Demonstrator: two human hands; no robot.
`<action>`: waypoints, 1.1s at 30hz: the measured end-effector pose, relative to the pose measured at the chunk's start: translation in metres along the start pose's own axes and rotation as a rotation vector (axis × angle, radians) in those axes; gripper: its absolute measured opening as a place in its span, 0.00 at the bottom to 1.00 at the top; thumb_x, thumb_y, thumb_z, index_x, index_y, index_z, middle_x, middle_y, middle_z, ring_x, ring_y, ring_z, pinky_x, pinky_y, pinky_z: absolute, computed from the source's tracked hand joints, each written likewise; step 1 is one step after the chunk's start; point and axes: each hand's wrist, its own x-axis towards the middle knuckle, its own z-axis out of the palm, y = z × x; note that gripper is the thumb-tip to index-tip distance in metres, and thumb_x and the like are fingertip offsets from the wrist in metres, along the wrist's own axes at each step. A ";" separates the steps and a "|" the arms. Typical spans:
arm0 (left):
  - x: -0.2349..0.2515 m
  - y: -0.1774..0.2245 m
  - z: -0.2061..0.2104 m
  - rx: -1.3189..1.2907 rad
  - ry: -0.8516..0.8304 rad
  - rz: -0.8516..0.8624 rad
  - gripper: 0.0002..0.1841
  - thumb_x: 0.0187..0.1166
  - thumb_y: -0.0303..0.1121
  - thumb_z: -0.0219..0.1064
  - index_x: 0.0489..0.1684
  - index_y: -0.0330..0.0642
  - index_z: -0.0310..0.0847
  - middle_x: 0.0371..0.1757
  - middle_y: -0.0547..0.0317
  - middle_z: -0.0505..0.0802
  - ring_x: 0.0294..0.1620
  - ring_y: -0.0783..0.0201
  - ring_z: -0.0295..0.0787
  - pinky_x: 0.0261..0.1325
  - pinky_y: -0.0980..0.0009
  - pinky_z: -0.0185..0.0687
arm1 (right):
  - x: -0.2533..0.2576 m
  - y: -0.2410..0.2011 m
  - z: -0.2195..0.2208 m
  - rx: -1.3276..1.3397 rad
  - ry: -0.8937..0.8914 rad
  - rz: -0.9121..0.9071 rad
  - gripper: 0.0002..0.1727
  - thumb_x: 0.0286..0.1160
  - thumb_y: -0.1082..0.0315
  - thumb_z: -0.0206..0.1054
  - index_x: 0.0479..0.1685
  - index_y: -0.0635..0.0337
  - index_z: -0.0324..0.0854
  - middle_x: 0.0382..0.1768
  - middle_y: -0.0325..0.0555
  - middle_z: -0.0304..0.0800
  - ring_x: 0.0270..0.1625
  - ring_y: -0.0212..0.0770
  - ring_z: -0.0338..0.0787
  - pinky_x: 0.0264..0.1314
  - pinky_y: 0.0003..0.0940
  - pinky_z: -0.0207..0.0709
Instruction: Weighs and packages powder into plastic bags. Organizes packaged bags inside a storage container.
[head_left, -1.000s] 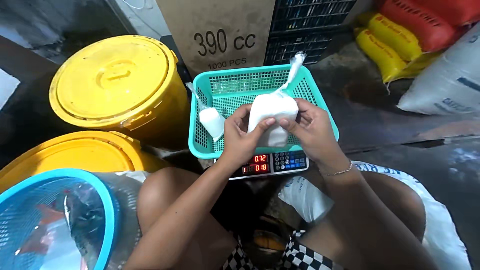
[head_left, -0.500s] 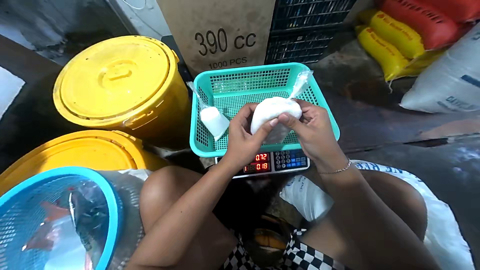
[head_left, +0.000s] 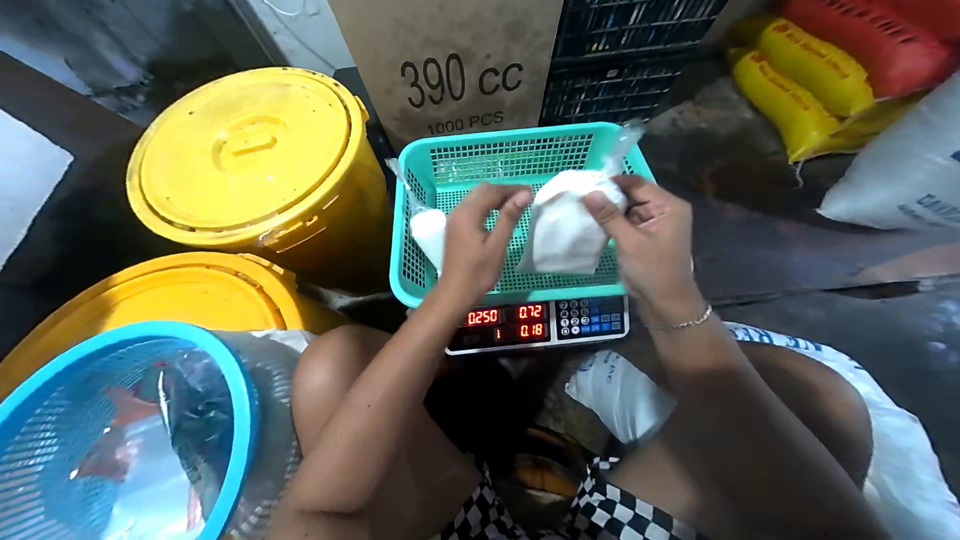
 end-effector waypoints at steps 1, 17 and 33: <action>0.008 -0.004 -0.014 0.178 0.018 -0.058 0.19 0.91 0.41 0.57 0.56 0.35 0.89 0.53 0.47 0.93 0.58 0.57 0.88 0.65 0.57 0.81 | 0.006 0.007 -0.005 -0.019 0.040 -0.006 0.11 0.80 0.69 0.70 0.55 0.65 0.82 0.41 0.32 0.90 0.42 0.18 0.89 0.49 0.18 0.86; 0.038 -0.049 -0.066 0.559 0.081 -0.350 0.10 0.84 0.26 0.64 0.49 0.28 0.90 0.48 0.36 0.94 0.51 0.44 0.92 0.63 0.46 0.81 | 0.010 0.038 -0.008 -0.459 -0.607 0.137 0.20 0.82 0.57 0.71 0.61 0.63 0.87 0.60 0.53 0.92 0.66 0.49 0.89 0.73 0.53 0.78; -0.006 0.047 -0.013 -0.084 0.148 0.604 0.05 0.80 0.24 0.67 0.42 0.30 0.86 0.43 0.54 0.89 0.48 0.72 0.86 0.55 0.77 0.84 | -0.003 0.023 0.015 -0.220 -0.275 -0.228 0.39 0.42 0.55 0.89 0.58 0.65 0.80 0.47 0.46 0.91 0.50 0.32 0.91 0.57 0.28 0.85</action>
